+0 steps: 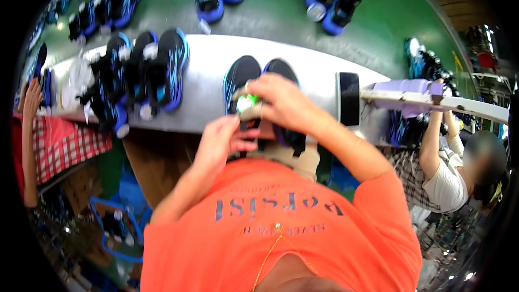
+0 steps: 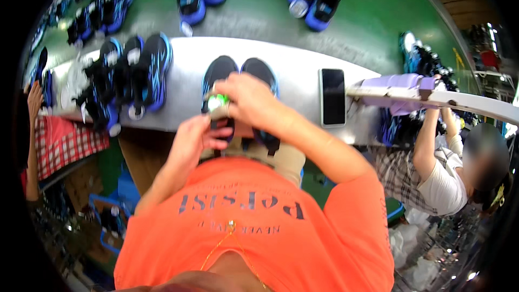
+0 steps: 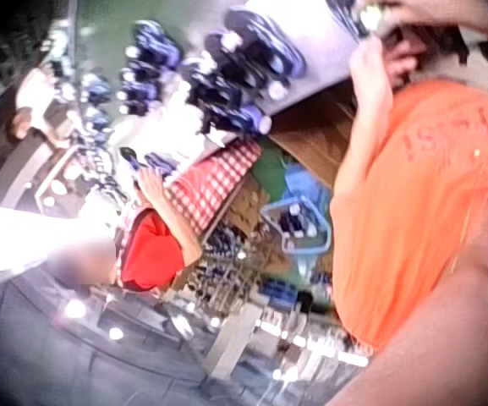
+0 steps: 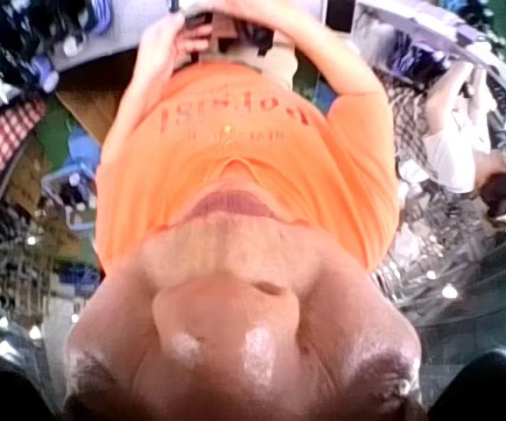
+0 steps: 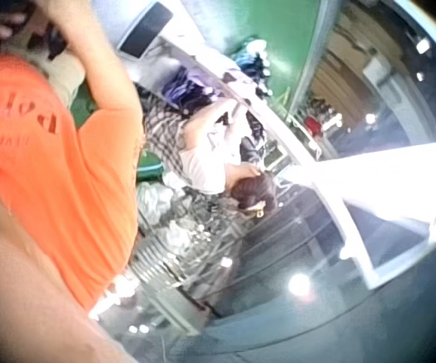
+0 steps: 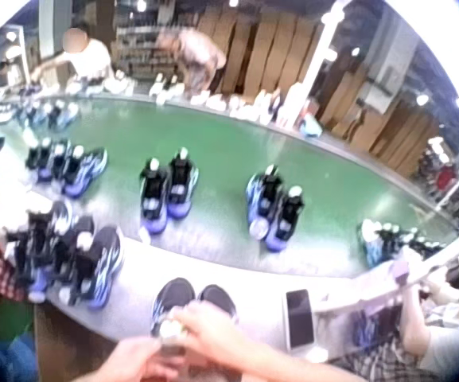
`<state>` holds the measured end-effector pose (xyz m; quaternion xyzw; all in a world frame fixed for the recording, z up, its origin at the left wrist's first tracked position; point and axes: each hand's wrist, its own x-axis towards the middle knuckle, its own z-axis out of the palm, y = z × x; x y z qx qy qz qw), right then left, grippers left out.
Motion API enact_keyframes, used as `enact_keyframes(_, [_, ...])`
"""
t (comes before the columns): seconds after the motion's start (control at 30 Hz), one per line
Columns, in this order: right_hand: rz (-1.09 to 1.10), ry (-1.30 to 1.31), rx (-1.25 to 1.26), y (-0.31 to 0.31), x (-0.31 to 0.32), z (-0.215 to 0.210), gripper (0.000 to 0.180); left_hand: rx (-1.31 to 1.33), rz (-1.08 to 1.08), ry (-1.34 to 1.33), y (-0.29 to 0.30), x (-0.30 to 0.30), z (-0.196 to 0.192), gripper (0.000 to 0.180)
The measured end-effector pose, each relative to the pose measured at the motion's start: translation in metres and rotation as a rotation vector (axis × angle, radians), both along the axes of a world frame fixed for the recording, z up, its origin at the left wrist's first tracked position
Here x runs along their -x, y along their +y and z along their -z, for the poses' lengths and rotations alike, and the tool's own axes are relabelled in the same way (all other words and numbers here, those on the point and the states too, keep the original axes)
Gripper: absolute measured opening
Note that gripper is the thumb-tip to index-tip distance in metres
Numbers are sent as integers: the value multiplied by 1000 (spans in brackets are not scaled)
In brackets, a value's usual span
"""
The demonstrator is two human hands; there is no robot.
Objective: The person sticks circular stickers onto the heel dials of sneakers on a production line by hand.
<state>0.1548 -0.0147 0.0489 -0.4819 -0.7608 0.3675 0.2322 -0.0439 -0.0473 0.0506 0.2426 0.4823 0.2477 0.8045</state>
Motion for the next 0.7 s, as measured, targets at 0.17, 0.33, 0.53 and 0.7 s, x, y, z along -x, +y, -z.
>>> enact_keyframes(0.17, [102, -83, -104, 46, -46, -6, 42, -1019, 637, 543, -13, -7, -30, 34])
enact_keyframes(0.33, [674, -829, -256, 147, -144, 24, 55, -1229, 1068, 764, 0, -44, -21, 41])
enact_keyframes(0.53, [766, -716, -270, 161, -165, 82, 34, -1446, 773, 595, 35, -81, 12, 14])
enact_keyframes(0.7, [901, -788, -258, 168, -207, 86, 40, -1655, 571, 761, 175, -142, 19, 16])
